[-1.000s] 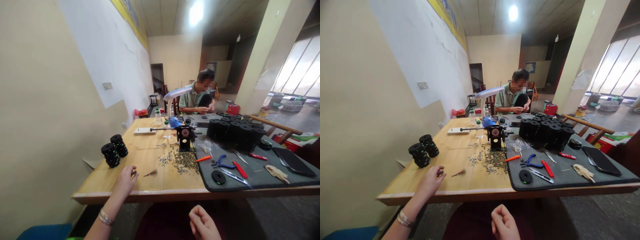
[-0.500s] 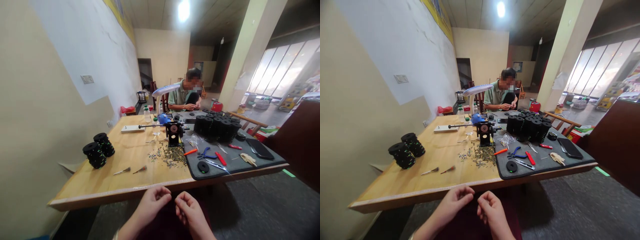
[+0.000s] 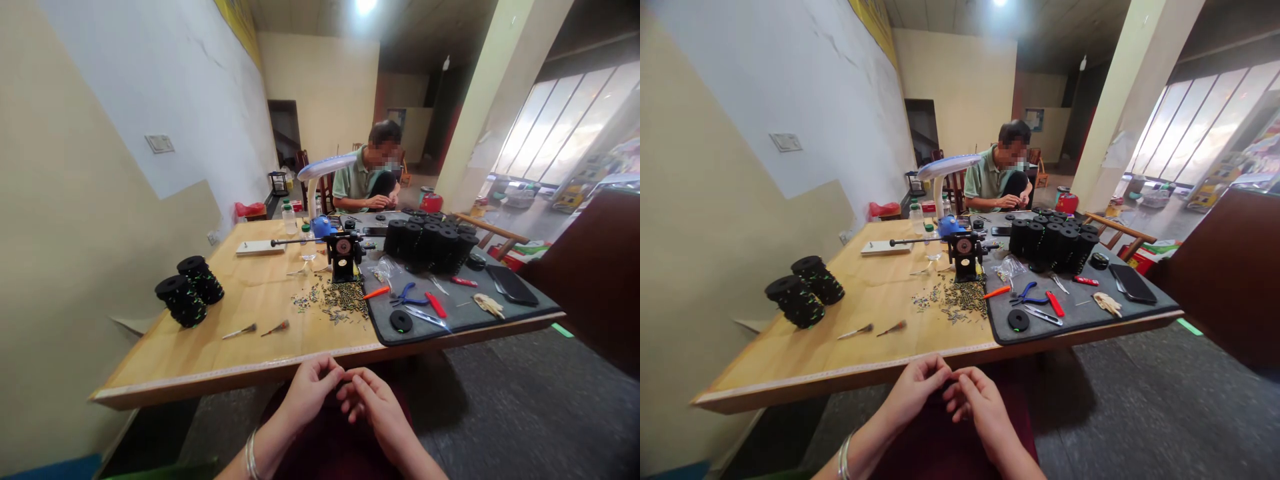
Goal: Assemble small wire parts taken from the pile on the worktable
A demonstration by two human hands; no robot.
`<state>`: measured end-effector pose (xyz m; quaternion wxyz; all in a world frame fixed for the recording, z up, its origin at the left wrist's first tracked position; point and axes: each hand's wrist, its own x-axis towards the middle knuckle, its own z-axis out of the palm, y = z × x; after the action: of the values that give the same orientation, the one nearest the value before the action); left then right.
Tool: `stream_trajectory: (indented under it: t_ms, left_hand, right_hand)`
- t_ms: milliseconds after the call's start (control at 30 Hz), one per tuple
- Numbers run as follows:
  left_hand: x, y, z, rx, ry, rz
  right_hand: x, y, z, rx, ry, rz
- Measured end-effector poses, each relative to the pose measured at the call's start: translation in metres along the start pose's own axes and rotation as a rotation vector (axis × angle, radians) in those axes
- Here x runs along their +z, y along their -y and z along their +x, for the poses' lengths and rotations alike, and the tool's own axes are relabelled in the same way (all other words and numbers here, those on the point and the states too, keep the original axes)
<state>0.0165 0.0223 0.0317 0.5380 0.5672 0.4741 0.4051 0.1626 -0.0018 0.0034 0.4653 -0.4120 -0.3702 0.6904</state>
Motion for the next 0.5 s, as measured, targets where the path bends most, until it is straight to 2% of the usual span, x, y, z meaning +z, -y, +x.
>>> stream_trajectory:
  t_ms: [167,333,500]
  left_hand:
    - [0.006,0.007,-0.002,0.122,-0.1,0.208]
    - [0.002,0.011,-0.002,0.197,-0.148,0.303]
    - [0.001,0.01,-0.005,0.195,-0.142,0.37]
  right_hand:
    - [0.004,0.004,0.006,-0.077,0.009,-0.188]
    - [-0.001,-0.006,0.008,-0.15,-0.019,-0.321]
    - [-0.002,-0.011,0.006,-0.057,0.059,-0.294]
